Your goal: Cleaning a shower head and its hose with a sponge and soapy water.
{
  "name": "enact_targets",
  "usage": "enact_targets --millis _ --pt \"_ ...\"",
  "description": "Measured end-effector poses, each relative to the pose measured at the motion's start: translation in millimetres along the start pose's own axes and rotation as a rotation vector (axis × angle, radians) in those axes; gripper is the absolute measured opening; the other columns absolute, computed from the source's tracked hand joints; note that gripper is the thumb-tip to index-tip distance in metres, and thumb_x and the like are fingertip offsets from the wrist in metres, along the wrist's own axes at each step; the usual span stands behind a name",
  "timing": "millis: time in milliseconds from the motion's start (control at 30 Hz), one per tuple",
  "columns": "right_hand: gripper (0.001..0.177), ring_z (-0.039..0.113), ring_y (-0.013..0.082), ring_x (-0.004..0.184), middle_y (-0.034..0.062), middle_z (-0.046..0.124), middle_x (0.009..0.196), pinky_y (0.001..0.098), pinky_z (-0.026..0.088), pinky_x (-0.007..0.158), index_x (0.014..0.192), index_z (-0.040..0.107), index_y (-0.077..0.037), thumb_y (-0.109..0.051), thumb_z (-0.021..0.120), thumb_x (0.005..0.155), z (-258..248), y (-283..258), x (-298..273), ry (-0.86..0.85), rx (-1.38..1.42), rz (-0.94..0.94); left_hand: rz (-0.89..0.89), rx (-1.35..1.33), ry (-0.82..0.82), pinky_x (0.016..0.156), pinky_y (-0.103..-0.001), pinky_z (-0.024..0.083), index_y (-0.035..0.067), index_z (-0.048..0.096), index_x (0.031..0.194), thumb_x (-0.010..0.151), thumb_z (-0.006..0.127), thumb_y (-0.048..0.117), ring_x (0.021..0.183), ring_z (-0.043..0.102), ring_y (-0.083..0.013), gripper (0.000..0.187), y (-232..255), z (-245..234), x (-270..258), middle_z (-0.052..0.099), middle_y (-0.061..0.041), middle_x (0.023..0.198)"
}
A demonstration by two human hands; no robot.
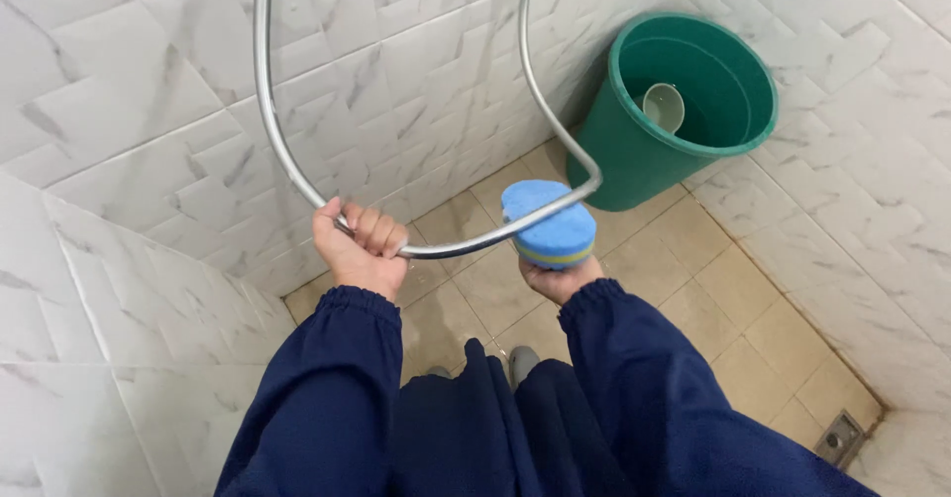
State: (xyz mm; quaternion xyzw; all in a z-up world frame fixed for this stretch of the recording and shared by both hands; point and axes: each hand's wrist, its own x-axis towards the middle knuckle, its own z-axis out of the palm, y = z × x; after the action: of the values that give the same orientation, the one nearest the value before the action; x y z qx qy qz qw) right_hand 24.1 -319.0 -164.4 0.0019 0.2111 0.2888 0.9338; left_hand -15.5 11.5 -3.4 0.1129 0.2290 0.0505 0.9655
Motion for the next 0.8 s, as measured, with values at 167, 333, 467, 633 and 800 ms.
enact_targets --millis 167,333,467,633,800 --pt "0.031 0.051 0.0146 0.059 0.0028 0.052 0.075 0.0279 0.042 0.047 0.092 0.056 -0.008 -0.039 0.06 0.097 52.6 102.0 -13.5 0.537 0.184 0.033 -0.009 0.006 -0.03 0.043 -0.032 0.015 0.016 0.034 0.063 0.09 0.051 0.04 0.042 0.013 -0.0129 0.04 -14.3 13.6 -1.5 0.019 0.004 0.05" --pt "0.024 0.052 0.0185 0.058 -0.0004 0.054 0.068 0.0346 0.043 0.051 0.081 0.06 -0.017 -0.038 0.061 0.093 33.9 107.6 -5.1 0.15 0.035 0.282 -0.058 0.01 -0.044 0.042 -0.032 0.016 0.015 0.034 0.061 0.089 0.049 0.038 0.041 0.014 -0.0133 0.039 -14.9 23.3 0.4 0.018 0.003 0.048" --pt "0.025 0.068 0.0226 0.079 0.008 0.067 0.092 0.036 0.057 0.066 0.108 0.065 -0.009 -0.032 0.059 0.101 53.0 42.4 -26.8 0.505 0.192 -0.138 -0.096 0.033 -0.053 0.042 -0.032 0.016 0.016 0.034 0.062 0.089 0.048 0.032 0.041 0.014 -0.013 0.034 1.0 12.3 2.1 0.019 0.004 0.049" --pt "0.029 0.073 0.0305 0.095 0.0122 0.073 0.108 0.0426 0.061 0.08 0.114 0.067 -0.009 -0.031 0.057 0.099 67.5 23.2 -41.2 0.372 0.088 -0.334 -0.132 0.078 0.009 0.041 -0.031 0.016 0.017 0.035 0.063 0.088 0.047 0.028 0.041 0.014 -0.0128 0.03 2.9 3.5 -3.2 0.019 0.005 0.05" --pt "0.036 0.074 0.0266 0.094 0.0105 0.076 0.109 0.0442 0.061 0.08 0.113 0.073 -0.01 -0.037 0.054 0.099 52.4 102.3 -13.6 0.299 -0.159 -0.071 -0.165 -0.02 -0.039 0.041 -0.031 0.016 0.017 0.035 0.065 0.088 0.048 0.026 0.041 0.015 -0.0121 0.028 -14.7 18.0 8.4 0.02 0.005 0.051"
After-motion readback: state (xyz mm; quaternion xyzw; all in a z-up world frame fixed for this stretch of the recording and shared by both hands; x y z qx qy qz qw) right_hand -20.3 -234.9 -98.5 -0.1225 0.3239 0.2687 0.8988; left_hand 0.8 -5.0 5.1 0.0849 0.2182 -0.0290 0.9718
